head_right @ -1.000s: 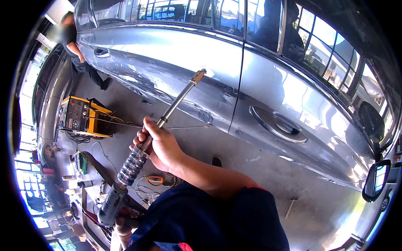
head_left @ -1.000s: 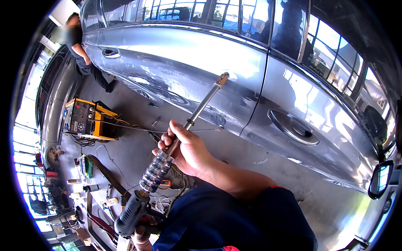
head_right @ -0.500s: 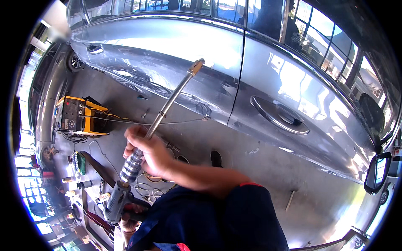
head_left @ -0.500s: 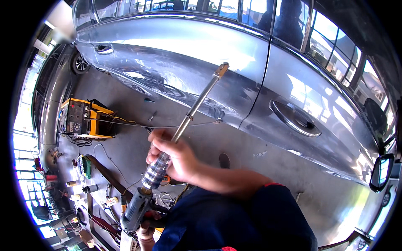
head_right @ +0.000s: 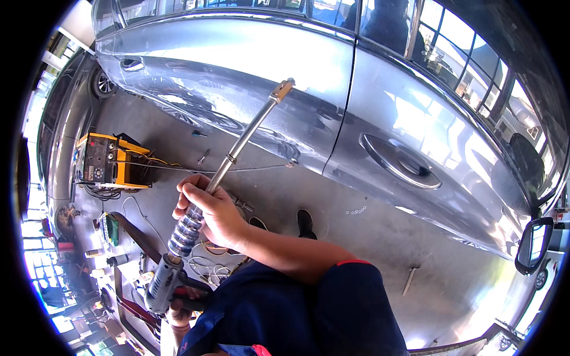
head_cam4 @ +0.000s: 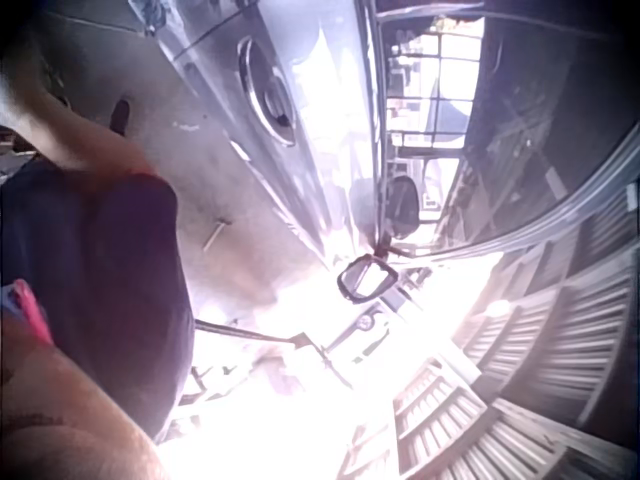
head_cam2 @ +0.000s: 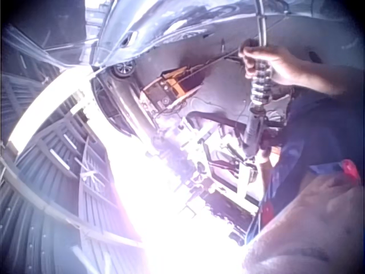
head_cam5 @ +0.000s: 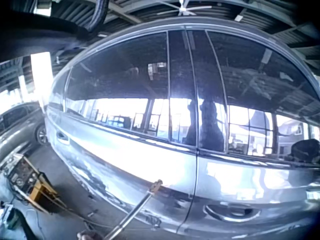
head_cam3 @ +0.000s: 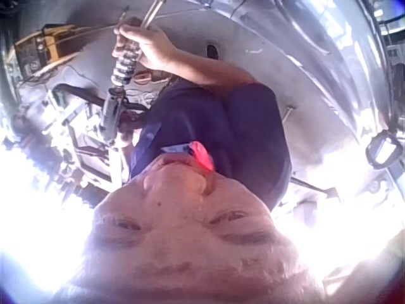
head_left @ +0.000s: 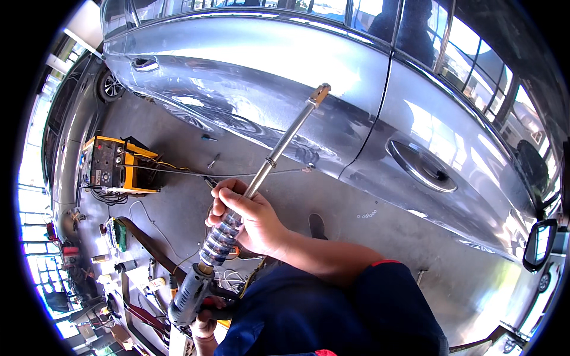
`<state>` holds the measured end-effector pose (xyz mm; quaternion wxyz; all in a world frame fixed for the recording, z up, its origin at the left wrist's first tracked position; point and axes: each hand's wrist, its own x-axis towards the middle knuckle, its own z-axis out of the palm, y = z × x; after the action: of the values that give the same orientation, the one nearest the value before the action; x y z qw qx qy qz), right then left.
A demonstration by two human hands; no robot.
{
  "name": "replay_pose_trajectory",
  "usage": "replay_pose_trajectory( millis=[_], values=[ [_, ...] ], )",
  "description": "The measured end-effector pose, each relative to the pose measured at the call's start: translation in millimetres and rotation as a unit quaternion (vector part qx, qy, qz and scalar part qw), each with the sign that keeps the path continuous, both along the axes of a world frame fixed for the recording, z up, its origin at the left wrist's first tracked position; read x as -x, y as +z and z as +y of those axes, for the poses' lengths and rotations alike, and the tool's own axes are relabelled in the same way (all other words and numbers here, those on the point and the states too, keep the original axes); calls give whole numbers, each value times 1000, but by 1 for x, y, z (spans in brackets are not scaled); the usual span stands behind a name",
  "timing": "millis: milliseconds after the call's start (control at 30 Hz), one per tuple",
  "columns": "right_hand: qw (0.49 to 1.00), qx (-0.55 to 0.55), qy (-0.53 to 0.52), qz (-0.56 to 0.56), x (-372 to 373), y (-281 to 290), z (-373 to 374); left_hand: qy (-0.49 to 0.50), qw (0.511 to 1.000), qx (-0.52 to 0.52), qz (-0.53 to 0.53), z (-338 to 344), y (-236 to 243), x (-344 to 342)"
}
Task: The person uses a power sander on a car door, then applies a spot welder and puller tool to several locations on the door to address dents, and finally prepares a handheld tool with small metal components from a yellow box.
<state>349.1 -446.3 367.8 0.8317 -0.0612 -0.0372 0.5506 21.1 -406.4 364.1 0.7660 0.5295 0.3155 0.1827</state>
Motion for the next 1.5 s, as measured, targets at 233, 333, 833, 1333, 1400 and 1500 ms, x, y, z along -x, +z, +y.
replay_pose_trajectory(
  millis=[233,333,833,1333,1400,1500],
  values=[
    [998,9,-11,-66,-24,4,-13,21,901,-405,152,30,14,-14],
    [997,-66,42,-7,-25,8,-11,20,841,-521,142,38,41,-40],
    [977,-193,44,80,-54,-3,3,35,925,-356,129,22,8,-6],
    [997,42,-45,48,-43,23,-27,66,985,-160,8,-2,-1,-13],
    [996,46,-51,49,-45,22,-29,59,990,-128,-1,-2,-5,-10],
    [997,46,-49,46,-45,23,-28,42,989,-141,-5,-3,13,-24]
  ],
)
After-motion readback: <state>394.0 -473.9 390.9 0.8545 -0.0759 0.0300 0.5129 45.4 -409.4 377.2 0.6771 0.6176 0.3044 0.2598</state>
